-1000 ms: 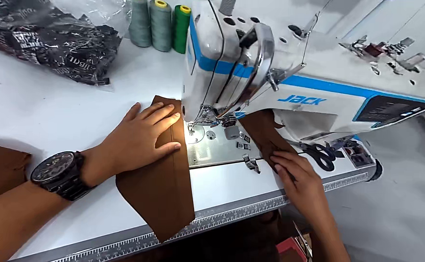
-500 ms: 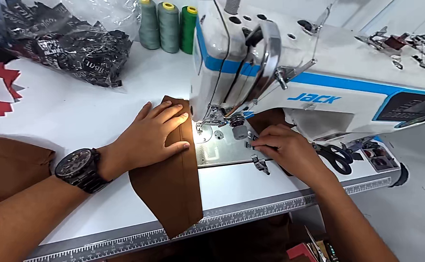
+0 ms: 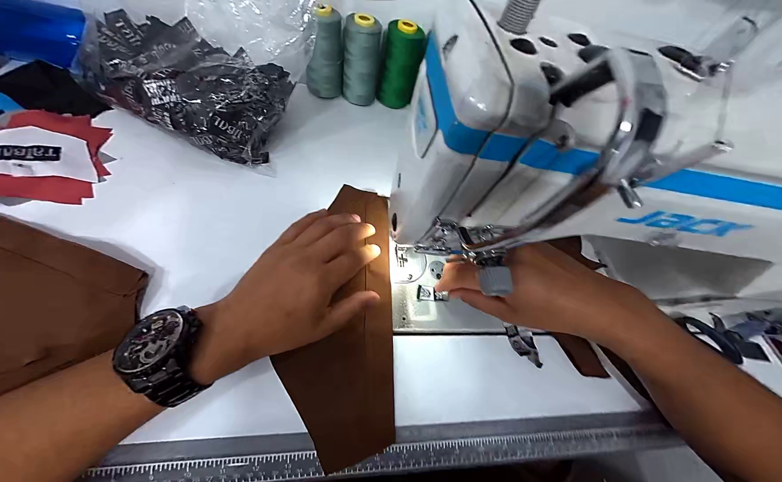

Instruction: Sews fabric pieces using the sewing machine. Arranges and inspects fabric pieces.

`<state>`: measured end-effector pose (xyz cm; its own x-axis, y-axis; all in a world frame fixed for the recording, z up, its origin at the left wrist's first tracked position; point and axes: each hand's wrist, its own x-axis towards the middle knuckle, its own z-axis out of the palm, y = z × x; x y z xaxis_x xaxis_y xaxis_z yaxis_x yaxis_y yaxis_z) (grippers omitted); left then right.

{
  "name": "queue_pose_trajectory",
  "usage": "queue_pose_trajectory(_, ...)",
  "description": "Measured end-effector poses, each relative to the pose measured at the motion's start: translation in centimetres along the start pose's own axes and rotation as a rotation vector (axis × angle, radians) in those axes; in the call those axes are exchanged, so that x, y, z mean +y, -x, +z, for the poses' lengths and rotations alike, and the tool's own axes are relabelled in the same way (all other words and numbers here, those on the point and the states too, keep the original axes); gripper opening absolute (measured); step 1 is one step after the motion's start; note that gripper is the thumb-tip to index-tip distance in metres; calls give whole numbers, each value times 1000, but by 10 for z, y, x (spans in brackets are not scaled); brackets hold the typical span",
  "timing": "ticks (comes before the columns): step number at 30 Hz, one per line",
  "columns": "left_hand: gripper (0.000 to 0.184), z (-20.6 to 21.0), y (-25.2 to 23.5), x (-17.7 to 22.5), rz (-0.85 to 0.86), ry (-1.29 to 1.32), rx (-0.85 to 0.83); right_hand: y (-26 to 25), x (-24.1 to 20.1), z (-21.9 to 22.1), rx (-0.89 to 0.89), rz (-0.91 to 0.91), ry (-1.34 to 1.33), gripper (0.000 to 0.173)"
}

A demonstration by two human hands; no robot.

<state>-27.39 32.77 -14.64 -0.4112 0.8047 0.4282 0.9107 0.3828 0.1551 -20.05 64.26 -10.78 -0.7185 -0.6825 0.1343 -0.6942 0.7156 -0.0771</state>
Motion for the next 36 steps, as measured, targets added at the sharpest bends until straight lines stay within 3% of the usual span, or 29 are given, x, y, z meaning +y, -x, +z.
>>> queue_pose_trajectory(2, 57, 5, -2, 2, -14, -2, -25, 4, 6, 13, -55, 16, -7, 28)
queue_pose_trajectory(8, 70, 8, -4, 2, -93, 49, -137, 20, 0, 28, 200, 14, -78, 24)
queue_pose_trajectory(13, 72, 11, -5, 1, -105, 51, -191, 15, 9, 26, 99, -45, -216, 21)
queue_pose_trajectory(17, 72, 12, -5, 1, -100, 64, -182, 15, 18, 36, 137, -12, -298, 23)
queue_pose_trajectory(22, 73, 13, -3, -1, -70, 71, -163, 18, 7, 31, 135, 166, -70, 28)
queue_pose_trajectory(27, 78, 14, -4, -2, -57, 18, -136, 16, 14, 34, 42, 73, -126, 26)
queue_pose_trajectory(36, 81, 12, -3, 1, -60, -9, -165, 4, 2, 33, 184, 85, -137, 23)
